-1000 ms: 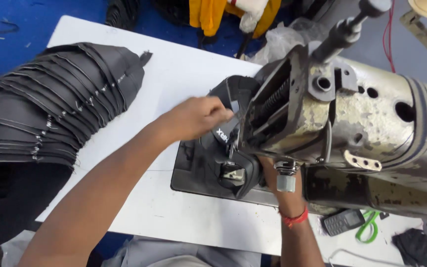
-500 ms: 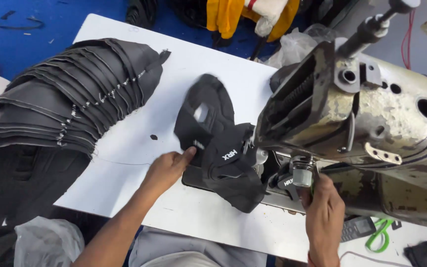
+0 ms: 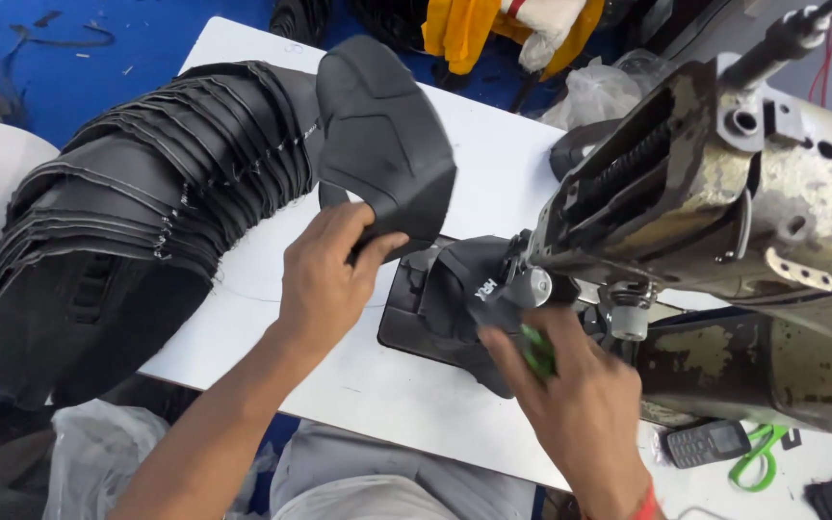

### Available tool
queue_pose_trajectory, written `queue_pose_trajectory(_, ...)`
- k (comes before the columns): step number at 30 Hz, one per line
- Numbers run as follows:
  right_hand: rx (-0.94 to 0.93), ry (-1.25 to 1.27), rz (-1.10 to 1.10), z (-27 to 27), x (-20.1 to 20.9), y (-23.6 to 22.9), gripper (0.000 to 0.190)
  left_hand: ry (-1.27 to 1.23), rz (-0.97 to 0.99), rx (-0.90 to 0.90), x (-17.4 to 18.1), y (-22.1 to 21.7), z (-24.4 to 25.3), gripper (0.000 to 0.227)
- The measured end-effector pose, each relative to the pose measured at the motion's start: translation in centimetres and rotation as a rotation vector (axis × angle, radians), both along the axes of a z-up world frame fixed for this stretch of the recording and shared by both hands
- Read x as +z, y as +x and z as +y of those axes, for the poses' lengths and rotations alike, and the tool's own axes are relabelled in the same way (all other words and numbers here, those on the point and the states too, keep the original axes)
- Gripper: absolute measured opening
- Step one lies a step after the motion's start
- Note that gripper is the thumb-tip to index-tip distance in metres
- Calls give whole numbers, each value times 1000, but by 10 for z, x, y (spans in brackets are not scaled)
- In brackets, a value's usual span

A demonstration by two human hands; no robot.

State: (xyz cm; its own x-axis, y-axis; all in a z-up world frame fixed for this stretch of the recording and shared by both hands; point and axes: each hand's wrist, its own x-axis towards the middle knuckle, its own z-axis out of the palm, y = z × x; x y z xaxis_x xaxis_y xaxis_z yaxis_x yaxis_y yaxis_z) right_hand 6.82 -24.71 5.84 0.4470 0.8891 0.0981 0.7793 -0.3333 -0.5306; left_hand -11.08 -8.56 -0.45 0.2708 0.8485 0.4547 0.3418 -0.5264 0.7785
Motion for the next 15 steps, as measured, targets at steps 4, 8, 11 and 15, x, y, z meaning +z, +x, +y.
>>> queue_pose_trajectory(4, 167, 157, -359, 38, 7, -13, 37, 226, 74, -22, 16, -6, -16, 26)
queue_pose_trajectory(8, 243, 109, -519, 58, 2, -15, 36, 270, 81, -79, 26, -8, -23, 24)
queue_pose_trajectory(11, 244, 105, -457, 57, -2, -10, 36, 342, 115, -174, 32, -7, -24, 20)
queue_pose_trajectory(15, 171, 115, -434, 53, -20, -2, 32, 464, 133, -272, 39, 0, -20, 19)
